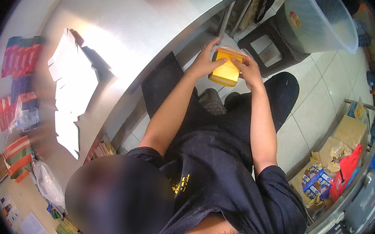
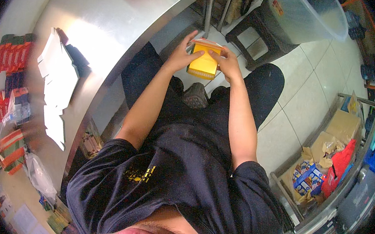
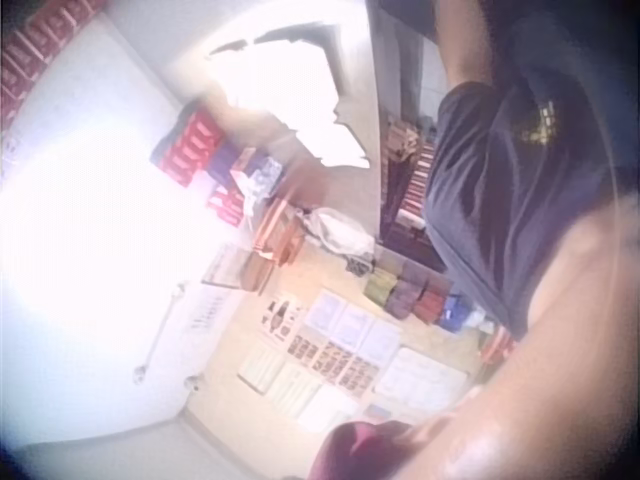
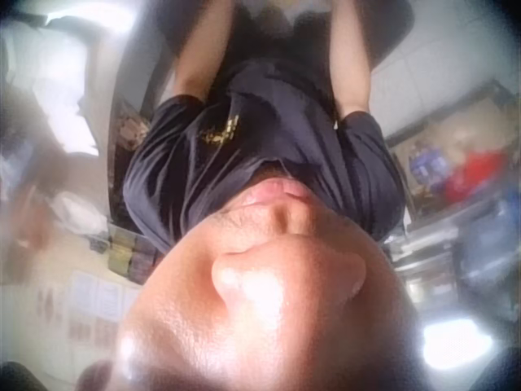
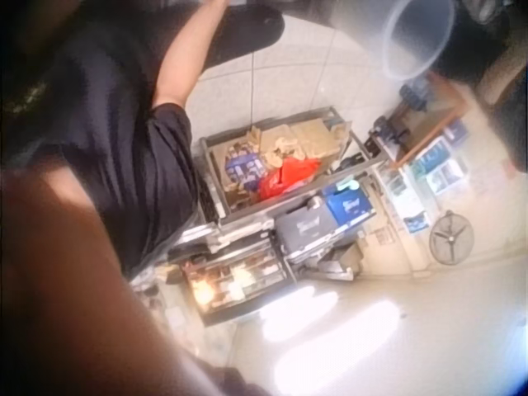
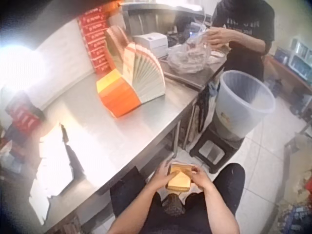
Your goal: The person folds flat cardboard pieces into small rectangular boxes, applies adhesive tabs, and stacks the finished boxes on the table. The person handles the boxes one at a time, folding edges and pressing tabs to secure the shape.
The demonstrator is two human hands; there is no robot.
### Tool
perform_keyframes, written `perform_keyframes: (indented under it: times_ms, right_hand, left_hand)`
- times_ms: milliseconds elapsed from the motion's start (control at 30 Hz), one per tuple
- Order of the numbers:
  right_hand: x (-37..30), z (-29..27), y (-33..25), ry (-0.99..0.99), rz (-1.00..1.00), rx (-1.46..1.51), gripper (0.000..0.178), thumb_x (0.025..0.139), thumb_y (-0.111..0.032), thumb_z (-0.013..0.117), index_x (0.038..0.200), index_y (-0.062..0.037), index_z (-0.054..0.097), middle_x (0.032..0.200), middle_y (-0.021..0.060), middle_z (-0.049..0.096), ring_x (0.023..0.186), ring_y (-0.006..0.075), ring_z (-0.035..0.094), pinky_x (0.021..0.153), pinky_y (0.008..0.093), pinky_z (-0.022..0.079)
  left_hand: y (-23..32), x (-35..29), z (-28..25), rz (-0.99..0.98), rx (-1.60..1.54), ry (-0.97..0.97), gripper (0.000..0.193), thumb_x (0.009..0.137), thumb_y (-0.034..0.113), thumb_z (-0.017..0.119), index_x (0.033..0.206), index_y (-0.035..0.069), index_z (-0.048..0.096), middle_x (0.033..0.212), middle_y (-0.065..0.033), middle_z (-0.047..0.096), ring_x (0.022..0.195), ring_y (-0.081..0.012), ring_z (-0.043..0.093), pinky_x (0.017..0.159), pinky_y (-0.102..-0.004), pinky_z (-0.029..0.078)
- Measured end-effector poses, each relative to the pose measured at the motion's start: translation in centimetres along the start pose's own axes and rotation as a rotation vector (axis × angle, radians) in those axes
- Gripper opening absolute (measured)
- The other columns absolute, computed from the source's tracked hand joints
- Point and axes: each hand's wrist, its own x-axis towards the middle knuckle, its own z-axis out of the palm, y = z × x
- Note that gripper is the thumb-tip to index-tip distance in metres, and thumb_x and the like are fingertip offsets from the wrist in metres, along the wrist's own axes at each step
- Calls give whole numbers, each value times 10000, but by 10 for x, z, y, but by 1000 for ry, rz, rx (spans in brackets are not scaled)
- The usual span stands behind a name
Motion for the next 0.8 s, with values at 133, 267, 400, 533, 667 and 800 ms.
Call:
perform_keyframes:
  times_ms: [133, 267, 400, 533, 667, 800]
  right_hand:
    - [12, -1, 16, 167, -17, -83, 380, 896, -281, 770, 1153, -30, 646, 949, 80, 668, 871, 168, 670, 667, 312, 544]
    - [9, 5, 27, 366, -284, -497, 359, 885, -292, 771, 1105, -29, 663, 982, 129, 721, 979, 217, 691, 849, 352, 525]
    - [-18, 9, -12, 215, -269, -391, 361, 885, -252, 772, 1157, -44, 659, 1133, 126, 707, 1019, 247, 690, 893, 356, 543]
    - [-29, -21, -32, -222, -338, -37, 539, 864, -189, 787, 1327, -32, 560, 1385, 113, 570, 1220, 265, 591, 986, 385, 515]
    - [-35, -31, -51, -330, -362, 447, 548, 869, -137, 770, 1351, -40, 528, 1478, 128, 484, 1341, 250, 492, 1029, 397, 489]
    - [-18, -43, -29, -77, -281, 382, 209, 929, -98, 711, 1113, -42, 631, 1145, 79, 663, 1027, 168, 652, 906, 328, 536]
  left_hand:
    - [7, -8, 19, 57, 137, 30, 1126, 660, 277, 913, 1547, 144, 233, 1476, -215, 455, 1391, -356, 437, 1140, -451, 377]
    - [-2, -15, 41, 10, 225, 71, 1315, 517, 286, 970, 1499, 59, 125, 1468, -261, 391, 1349, -417, 449, 1136, -461, 370]
    - [28, -16, 47, -5, 133, 159, 1161, 584, 269, 920, 1466, 99, 184, 1441, -270, 387, 1367, -426, 414, 1081, -493, 403]
    - [83, -31, 18, -102, 139, 146, 1061, 642, 253, 900, 1424, 92, 201, 1371, -279, 453, 1263, -441, 521, 1004, -487, 465]
    - [126, -61, -21, 184, 88, 218, 1112, 662, 218, 895, 1450, 49, 129, 1343, -222, 479, 1258, -317, 517, 1082, -411, 414]
    - [191, -89, -110, 358, 87, 220, 938, 678, 124, 876, 1438, -9, 344, 1300, -110, 540, 1244, -232, 517, 1084, -382, 408]
